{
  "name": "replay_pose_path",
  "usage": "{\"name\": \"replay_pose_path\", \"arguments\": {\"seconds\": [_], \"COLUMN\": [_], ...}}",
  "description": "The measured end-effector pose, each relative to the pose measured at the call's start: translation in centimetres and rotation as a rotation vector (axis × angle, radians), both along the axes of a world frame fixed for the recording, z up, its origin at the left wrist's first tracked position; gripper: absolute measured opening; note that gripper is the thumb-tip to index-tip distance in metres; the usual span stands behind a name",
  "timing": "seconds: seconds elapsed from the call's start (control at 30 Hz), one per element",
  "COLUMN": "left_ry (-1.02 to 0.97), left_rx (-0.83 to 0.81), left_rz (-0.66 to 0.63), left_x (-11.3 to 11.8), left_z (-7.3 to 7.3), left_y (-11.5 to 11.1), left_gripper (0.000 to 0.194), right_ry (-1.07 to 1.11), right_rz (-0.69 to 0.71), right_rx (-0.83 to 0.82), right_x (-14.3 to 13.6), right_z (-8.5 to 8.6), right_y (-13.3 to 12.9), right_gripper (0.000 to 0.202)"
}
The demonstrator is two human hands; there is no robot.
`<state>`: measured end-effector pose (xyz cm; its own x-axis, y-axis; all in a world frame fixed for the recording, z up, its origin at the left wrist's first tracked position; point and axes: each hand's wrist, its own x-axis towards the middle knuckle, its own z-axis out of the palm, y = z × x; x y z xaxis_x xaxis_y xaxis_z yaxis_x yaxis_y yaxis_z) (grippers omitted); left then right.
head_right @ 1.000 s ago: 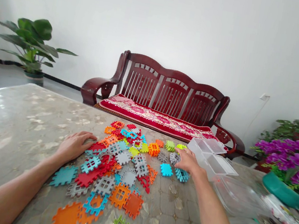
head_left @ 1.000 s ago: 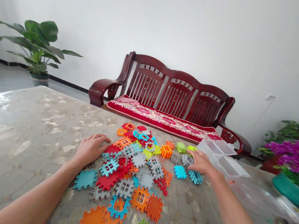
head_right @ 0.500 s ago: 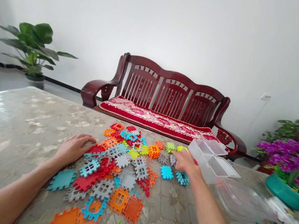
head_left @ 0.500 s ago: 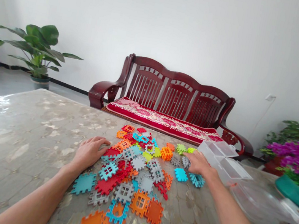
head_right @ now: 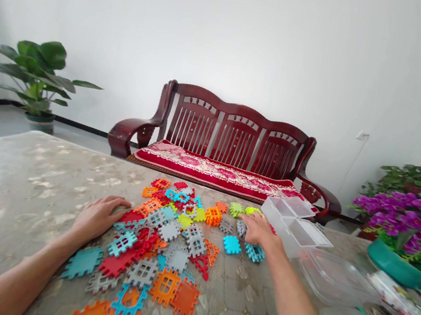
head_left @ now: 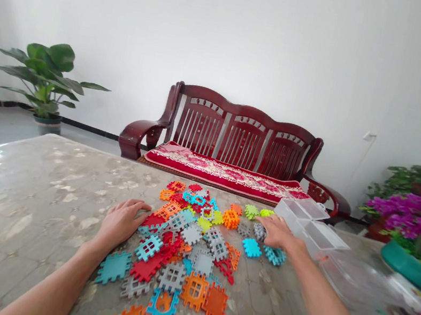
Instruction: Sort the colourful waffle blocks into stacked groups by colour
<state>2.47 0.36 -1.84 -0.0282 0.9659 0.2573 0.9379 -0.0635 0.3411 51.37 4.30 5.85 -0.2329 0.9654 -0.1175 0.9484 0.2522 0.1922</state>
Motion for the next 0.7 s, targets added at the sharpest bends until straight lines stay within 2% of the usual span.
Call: {"name": "replay_pose_path", "arguments": {"seconds": [0.1,0.17,0.23,0.3,0.37,0.47,0.53,0.6,0.7], "left_ry": [-0.007,-0.011,-0.014,-0.015,-0.019,-0.028,-0.029,-0.023,-0.009], "left_rx": [0.007,-0.002,-0.012,-0.013,-0.007,-0.010,-0.013,-0.012,-0.007], "left_rz": [0.000,0.002,0.005,0.009,0.013,0.013,0.004,-0.009,-0.024], "left_x": [0.1,0.2,0.2,0.2,0.1,0.0,0.0,0.0,0.2], "left_z": [0.1,0.3,0.4,0.4,0.4,0.5,0.7,1.0,1.4], "left_y": [0.0,-0.1,-0.1,-0.1,-0.1,-0.1,-0.2,-0.4,-0.7], "left_gripper": [0.033,0.033,0.033,0.033,0.032,0.033,0.033,0.034,0.035], "right_ry": [0.139,0.313,0.568,0.852,1.026,1.109,1.105,1.073,0.985], "right_rz": [-0.033,-0.055,-0.089,-0.172,-0.223,-0.255,-0.275,-0.287,-0.294], "right_rx": [0.107,0.223,0.317,0.348,0.376,0.375,0.349,0.324,0.301], "right_x": [-0.2,-0.8,-1.9,-3.4,-5.0,-7.1,-8.1,-8.7,-9.2], "right_z": [1.0,0.8,-0.4,-2.5,-4.8,-7.6,-8.6,-8.8,-8.3], "right_y": [-1.3,-2.5,-4.2,-6.2,-8.2,-10.6,-11.7,-12.2,-12.4], "right_gripper": [0.079,0.069,0.055,0.044,0.037,0.036,0.038,0.040,0.041]}}
